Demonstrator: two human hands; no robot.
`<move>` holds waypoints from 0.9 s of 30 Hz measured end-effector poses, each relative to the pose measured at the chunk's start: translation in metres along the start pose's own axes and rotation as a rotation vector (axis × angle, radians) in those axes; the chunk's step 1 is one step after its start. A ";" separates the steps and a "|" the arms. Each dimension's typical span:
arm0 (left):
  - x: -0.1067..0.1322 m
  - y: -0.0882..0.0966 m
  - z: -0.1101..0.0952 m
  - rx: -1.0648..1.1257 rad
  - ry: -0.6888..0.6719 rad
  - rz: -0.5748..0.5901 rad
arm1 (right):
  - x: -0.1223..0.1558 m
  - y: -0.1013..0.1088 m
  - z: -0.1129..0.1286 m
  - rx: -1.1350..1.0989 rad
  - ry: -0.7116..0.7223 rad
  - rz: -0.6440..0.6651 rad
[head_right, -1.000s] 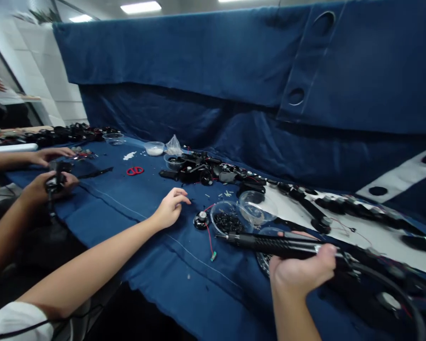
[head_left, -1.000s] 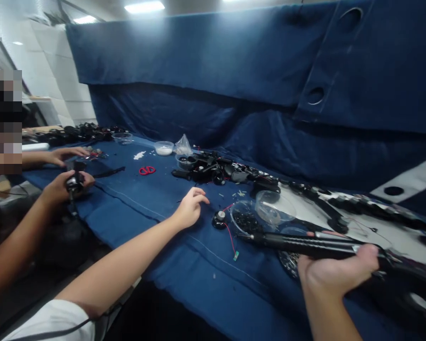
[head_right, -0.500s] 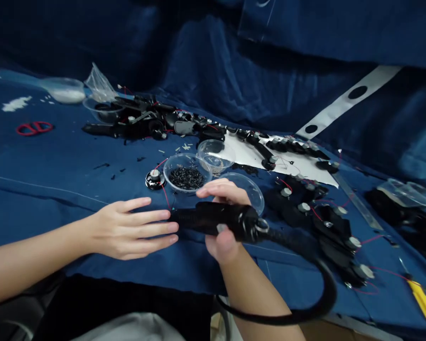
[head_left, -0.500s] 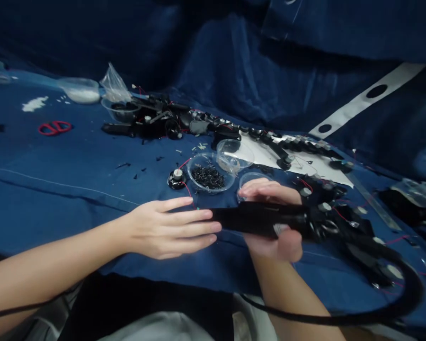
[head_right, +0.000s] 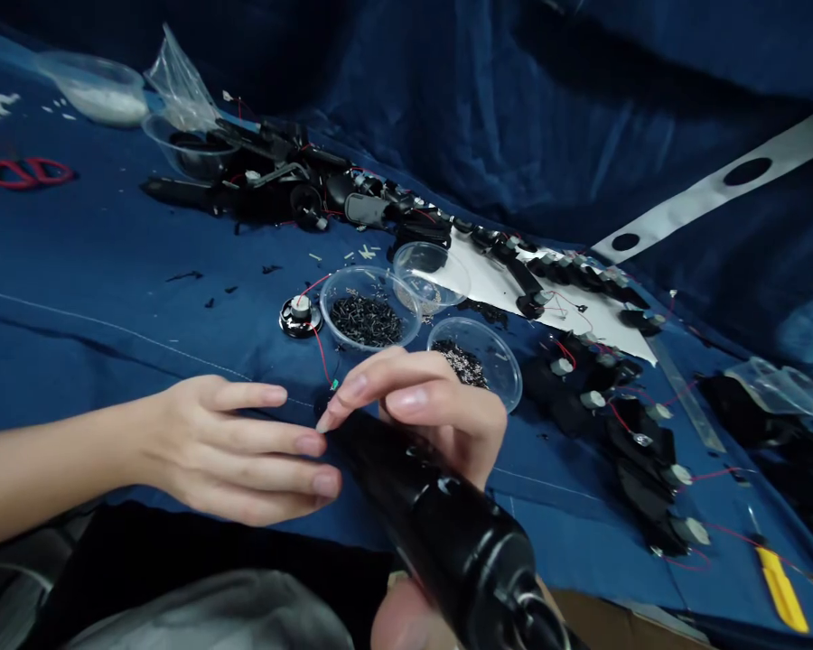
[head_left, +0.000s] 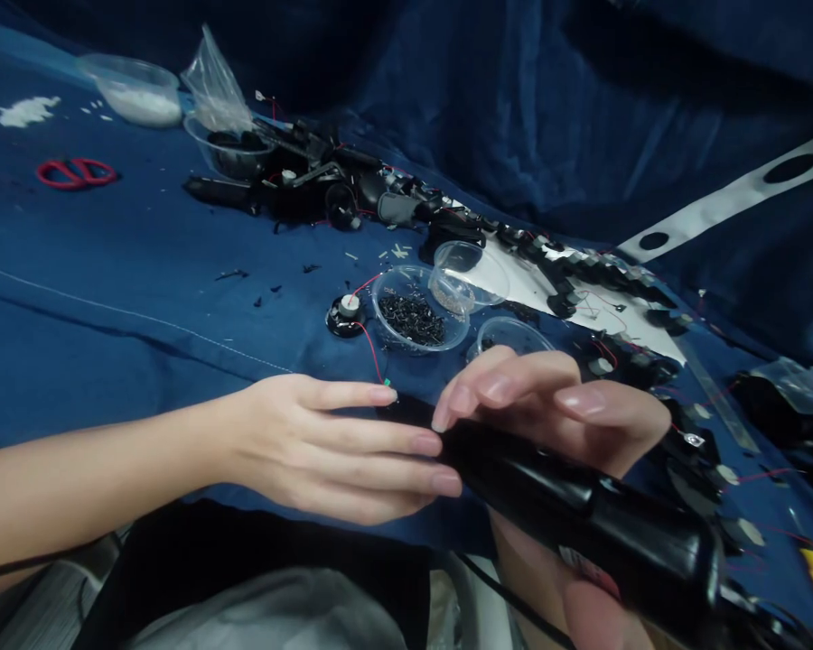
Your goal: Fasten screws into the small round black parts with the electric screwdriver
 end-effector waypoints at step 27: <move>0.010 0.002 -0.006 0.141 0.002 -0.151 | 0.017 0.001 0.008 0.280 0.036 0.094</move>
Point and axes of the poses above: each hand's wrist, its own x-axis away from the middle knuckle, its own y-axis out of the back of the hand, z = x × y, the point moved 8 cm from there along -x, towards the middle knuckle, and after that the axes turned 14 degrees about -y, right-handed, at the moved point
